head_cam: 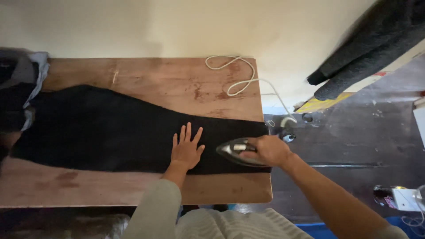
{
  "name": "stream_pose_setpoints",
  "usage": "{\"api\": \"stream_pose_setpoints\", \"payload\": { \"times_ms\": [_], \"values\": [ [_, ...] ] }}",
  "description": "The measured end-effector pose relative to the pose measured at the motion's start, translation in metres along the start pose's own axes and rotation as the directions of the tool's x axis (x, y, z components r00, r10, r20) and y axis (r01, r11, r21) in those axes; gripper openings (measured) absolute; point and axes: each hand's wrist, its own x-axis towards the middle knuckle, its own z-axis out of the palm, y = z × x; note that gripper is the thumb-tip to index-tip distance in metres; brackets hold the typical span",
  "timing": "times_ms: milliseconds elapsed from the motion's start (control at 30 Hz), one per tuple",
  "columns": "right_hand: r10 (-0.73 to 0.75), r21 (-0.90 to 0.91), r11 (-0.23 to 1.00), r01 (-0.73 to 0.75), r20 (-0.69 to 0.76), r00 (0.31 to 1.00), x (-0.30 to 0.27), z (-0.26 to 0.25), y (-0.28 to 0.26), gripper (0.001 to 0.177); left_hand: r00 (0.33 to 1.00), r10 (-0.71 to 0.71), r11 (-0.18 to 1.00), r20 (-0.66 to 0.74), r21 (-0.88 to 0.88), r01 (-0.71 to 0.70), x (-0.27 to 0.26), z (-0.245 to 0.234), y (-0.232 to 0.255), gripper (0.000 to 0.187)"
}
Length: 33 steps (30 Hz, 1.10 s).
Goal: Ironing a pair of black trousers on a wooden table.
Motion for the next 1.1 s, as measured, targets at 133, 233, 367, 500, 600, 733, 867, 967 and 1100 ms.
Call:
{"api": "stream_pose_setpoints", "payload": {
  "times_ms": [133, 233, 367, 500, 600, 733, 867, 967, 1100],
  "values": [
    [-0.101, -0.042, 0.994, 0.097, -0.103, 0.990, 0.012, 0.016, -0.007, 0.055, 1.000, 0.001, 0.999, -0.028, -0.032, -0.002, -0.009, 0.001, 0.001, 0.063],
    [0.046, 0.034, 0.999, -0.040, -0.204, 0.978, 0.023, 0.022, -0.009, 0.062, 0.997, 0.003, 0.997, -0.074, -0.082, -0.009, -0.021, -0.003, 0.002, 0.063],
    [-0.045, -0.029, 0.999, 0.042, -0.110, 0.993, 0.027, 0.022, -0.009, 0.060, 0.998, -0.060, 0.994, -0.028, -0.095, 0.058, -0.029, 0.004, -0.005, 0.067],
    [-0.282, -0.112, 0.951, 0.289, 0.076, 0.956, 0.026, 0.011, -0.014, 0.061, 0.998, -0.063, 0.992, -0.020, -0.112, 0.060, -0.027, -0.003, -0.006, 0.066],
    [-0.219, -0.099, 0.970, 0.221, 0.035, 0.975, 0.034, 0.013, -0.022, 0.064, 0.999, -0.041, 0.997, 0.000, -0.058, 0.041, -0.027, -0.009, -0.010, 0.066],
    [0.066, 0.042, 0.997, -0.059, -0.187, 0.980, 0.048, 0.038, -0.033, 0.070, 1.000, 0.013, 1.000, 0.015, -0.012, -0.013, -0.019, -0.012, -0.023, 0.071],
    [-0.041, 0.042, 0.998, 0.042, -0.036, 0.999, 0.027, 0.004, -0.059, 0.063, 0.992, 0.123, 0.992, 0.029, 0.022, -0.123, 0.001, -0.013, -0.049, 0.077],
    [-0.112, -0.063, 0.992, 0.112, 0.008, 0.994, 0.027, 0.012, -0.064, 0.061, 0.969, 0.224, 0.971, 0.106, 0.055, -0.231, 0.001, -0.035, -0.059, 0.091],
    [0.104, 0.031, 0.994, -0.104, 0.017, 0.994, 0.033, 0.004, -0.082, 0.060, 0.942, 0.307, 0.941, 0.136, 0.104, -0.321, 0.011, -0.041, -0.080, 0.096]
  ]
}}
